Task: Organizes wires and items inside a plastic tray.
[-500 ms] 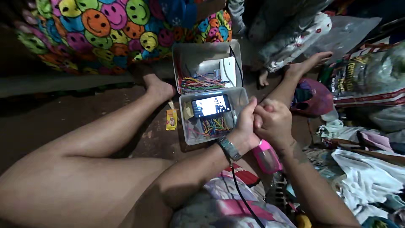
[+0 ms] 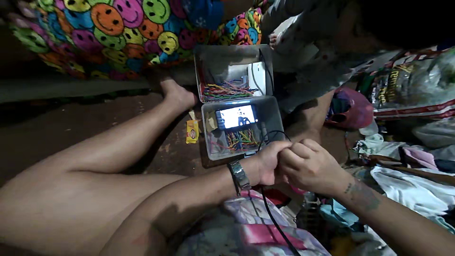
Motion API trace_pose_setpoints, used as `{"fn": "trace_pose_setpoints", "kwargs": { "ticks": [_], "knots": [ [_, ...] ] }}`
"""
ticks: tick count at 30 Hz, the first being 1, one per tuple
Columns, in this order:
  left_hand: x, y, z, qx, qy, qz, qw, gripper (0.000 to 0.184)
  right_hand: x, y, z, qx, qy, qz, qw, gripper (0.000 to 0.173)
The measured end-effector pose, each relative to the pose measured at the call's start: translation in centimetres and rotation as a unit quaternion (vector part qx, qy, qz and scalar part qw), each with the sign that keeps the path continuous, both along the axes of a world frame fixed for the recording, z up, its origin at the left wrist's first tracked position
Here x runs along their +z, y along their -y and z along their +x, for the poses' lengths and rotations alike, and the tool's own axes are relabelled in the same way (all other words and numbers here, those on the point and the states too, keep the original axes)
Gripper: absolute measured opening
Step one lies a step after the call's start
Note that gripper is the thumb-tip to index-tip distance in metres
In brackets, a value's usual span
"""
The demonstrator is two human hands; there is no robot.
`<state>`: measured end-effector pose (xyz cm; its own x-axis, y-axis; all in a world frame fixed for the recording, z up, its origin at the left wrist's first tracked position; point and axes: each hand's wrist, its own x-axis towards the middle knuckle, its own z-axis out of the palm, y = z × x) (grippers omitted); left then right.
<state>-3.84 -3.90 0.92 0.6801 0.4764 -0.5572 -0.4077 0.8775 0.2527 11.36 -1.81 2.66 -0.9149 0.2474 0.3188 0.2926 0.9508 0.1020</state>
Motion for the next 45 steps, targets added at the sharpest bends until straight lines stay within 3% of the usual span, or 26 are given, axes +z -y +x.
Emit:
{"fn": "trace_pose_setpoints", "kwargs": {
  "ticks": [3,6,7,9,11,13,14,15,17,21,24,27,30,32,33,35,37,39,40,42,44,45],
  "knots": [
    [0.6,-0.3,-0.4,-0.030,0.008,0.042,0.999,0.043,0.6,0.0,0.4,0.042,-0.016,0.015,0.999,0.029],
    [0.7,-0.7,-0.9,-0.107,-0.022,0.173,0.979,0.043,1.3,0.7,0.8,0.112,-0.011,-0.004,0.994,0.022],
    [0.7,-1.0,-1.2,-0.157,-0.046,0.239,0.957,0.047,1.2,1.0,0.9,0.147,0.009,-0.017,0.989,0.022],
    [1.5,-1.7,-1.8,-0.309,-0.123,0.343,0.879,0.068,0.7,1.5,1.1,0.217,0.076,-0.042,0.972,0.025],
    [1.2,-1.4,-1.8,-0.404,-0.149,0.413,0.803,0.074,-0.1,1.8,1.4,0.266,0.153,-0.079,0.949,0.029],
    [-3.5,0.0,-1.7,-0.299,-0.094,0.530,0.788,0.070,-0.3,2.0,1.4,0.276,0.174,-0.109,0.939,0.032],
    [-5.1,0.4,-1.2,-0.228,-0.056,0.544,0.806,0.065,-0.4,1.9,1.5,0.261,0.144,-0.122,0.947,0.031],
    [-4.0,0.6,-1.0,-0.199,-0.066,0.506,0.837,0.060,-0.6,1.5,1.7,0.238,0.083,-0.141,0.957,0.027],
    [1.5,0.2,-0.5,-0.176,-0.149,0.391,0.891,0.052,-0.8,0.5,1.7,0.205,-0.034,-0.143,0.968,0.019],
    [3.5,-0.3,0.5,0.009,-0.083,0.349,0.933,0.040,0.2,0.0,1.0,0.126,-0.183,-0.117,0.968,0.030],
    [2.2,-1.0,2.2,0.106,-0.041,0.395,0.912,0.041,0.7,1.1,0.7,-0.001,-0.272,-0.119,0.955,0.035],
    [1.3,-1.6,4.2,0.206,-0.078,0.460,0.860,0.040,-0.1,1.6,-0.3,-0.114,-0.384,-0.095,0.911,0.033],
    [-0.2,-1.3,3.6,0.172,-0.184,0.537,0.805,0.038,-2.3,2.0,0.1,-0.225,-0.454,-0.172,0.845,0.030],
    [-1.5,-2.0,1.5,0.107,-0.267,0.578,0.764,0.028,-2.9,2.8,2.5,-0.314,-0.409,-0.260,0.817,0.023],
    [-2.0,-2.7,-0.3,0.080,-0.320,0.568,0.755,0.025,-3.2,3.5,4.3,-0.371,-0.347,-0.294,0.809,0.031],
    [-2.8,-4.1,-4.7,0.051,-0.420,0.497,0.758,0.025,-3.7,5.7,7.5,-0.481,-0.169,-0.375,0.774,0.069],
    [-3.7,-5.8,-9.1,0.066,-0.504,0.424,0.749,0.028,-4.8,8.1,8.8,-0.533,-0.039,-0.450,0.715,0.111],
    [-5.3,-8.6,-11.8,0.119,-0.559,0.366,0.734,0.027,-6.6,10.7,8.1,-0.552,0.006,-0.453,0.700,0.130],
    [-5.8,-9.9,-12.7,0.128,-0.575,0.346,0.730,0.026,-7.1,11.5,7.5,-0.563,0.019,-0.437,0.702,0.129],
    [-6.2,-11.6,-14.1,0.109,-0.603,0.345,0.711,0.026,-7.1,11.8,6.7,-0.586,0.025,-0.410,0.698,0.107],
    [-6.4,-13.2,-14.8,0.045,-0.625,0.388,0.676,0.028,-6.4,11.1,6.9,-0.607,0.043,-0.405,0.682,0.084],
    [-6.7,-14.0,-15.0,0.006,-0.634,0.414,0.653,0.029,-6.0,10.7,7.3,-0.609,0.069,-0.403,0.680,0.082]
  ]
}}
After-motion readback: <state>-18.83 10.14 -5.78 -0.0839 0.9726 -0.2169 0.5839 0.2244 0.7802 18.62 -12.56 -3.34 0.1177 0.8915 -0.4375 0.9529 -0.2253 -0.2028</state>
